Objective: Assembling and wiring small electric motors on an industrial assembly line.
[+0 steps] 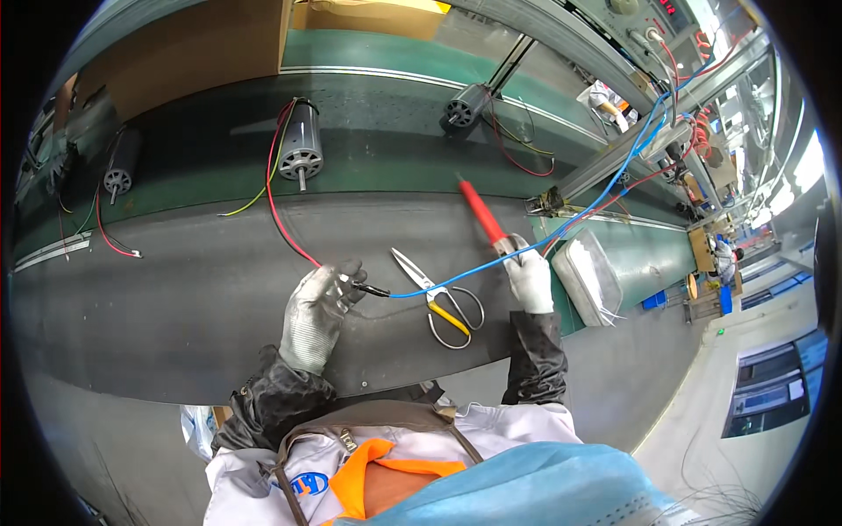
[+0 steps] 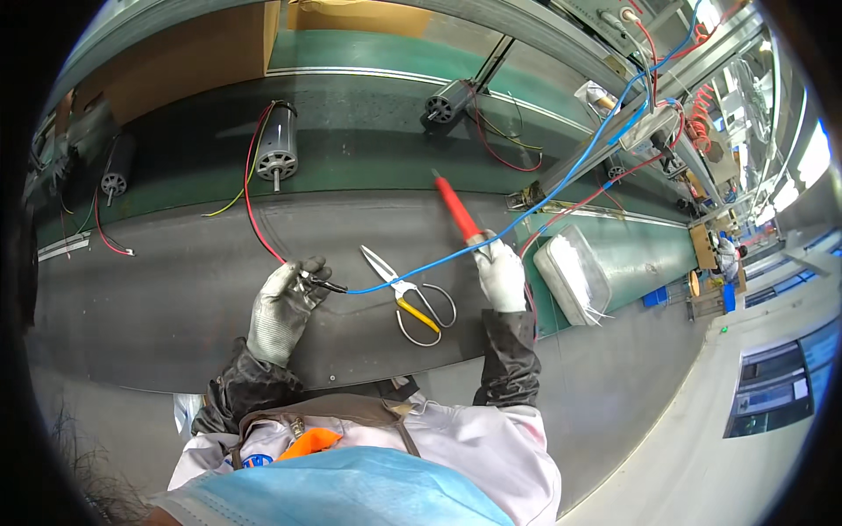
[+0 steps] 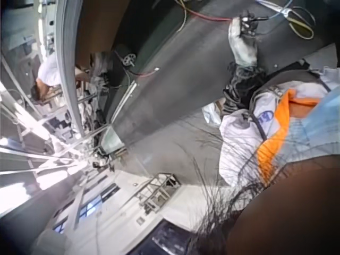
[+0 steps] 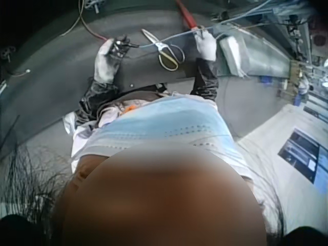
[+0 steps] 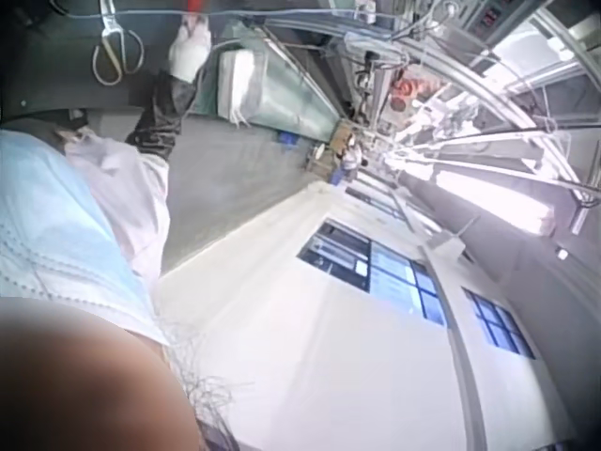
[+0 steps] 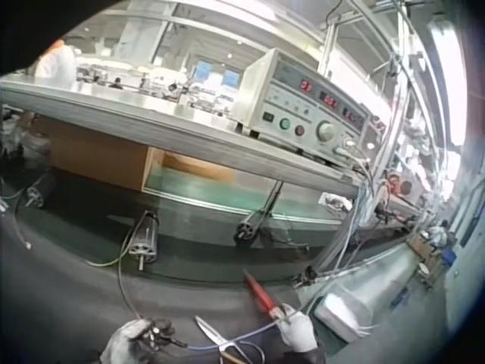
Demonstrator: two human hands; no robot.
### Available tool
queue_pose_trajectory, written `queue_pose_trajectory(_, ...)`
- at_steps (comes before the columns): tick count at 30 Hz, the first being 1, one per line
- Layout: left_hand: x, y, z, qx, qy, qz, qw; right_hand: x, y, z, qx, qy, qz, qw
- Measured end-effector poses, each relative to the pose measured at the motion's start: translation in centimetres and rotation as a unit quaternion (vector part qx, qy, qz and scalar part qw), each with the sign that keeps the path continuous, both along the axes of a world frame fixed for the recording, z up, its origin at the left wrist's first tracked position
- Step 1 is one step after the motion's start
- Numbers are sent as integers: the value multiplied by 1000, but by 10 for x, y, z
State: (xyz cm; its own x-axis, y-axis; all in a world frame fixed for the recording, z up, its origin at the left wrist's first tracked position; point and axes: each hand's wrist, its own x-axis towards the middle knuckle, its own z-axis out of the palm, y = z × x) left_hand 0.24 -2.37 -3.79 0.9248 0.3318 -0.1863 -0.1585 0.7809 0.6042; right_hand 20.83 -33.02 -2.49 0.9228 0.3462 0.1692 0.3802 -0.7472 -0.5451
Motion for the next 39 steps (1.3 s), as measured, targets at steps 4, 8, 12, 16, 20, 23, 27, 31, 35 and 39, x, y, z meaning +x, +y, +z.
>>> queue_pose_trajectory(4,11,-5,-1,33,-5,-19,999,-22,17,18,-118,-214,112,963)
queue_pose_trajectory(8,22,6,-18,187,45,-7,981,-75,82,64,311,309,341,831)
queue_pose_trajectory(12,12,85,-20,618,306,116,715,-67,86,79,286,155,508,798)
queue_pose_trajectory(16,-36,167,-14,850,338,359,185,-36,53,85,418,190,178,870)
queue_pose_trajectory(20,-18,123,32,884,207,334,253,22,36,31,-20,279,63,958)
queue_pose_trajectory(23,17,85,27,901,34,166,399,37,100,62,112,219,144,959)
queue_pose_trajectory(27,71,44,-5,896,-37,17,442,191,167,32,64,-96,46,992)
queue_pose_trajectory(31,87,33,-21,872,-69,20,485,399,173,-52,45,-71,-54,995)
queue_pose_trajectory(35,98,42,-22,835,-60,-20,546,462,200,-105,121,-20,-2,992)
queue_pose_trajectory(39,94,42,-33,808,-32,-24,588,361,260,-83,222,89,-25,971)
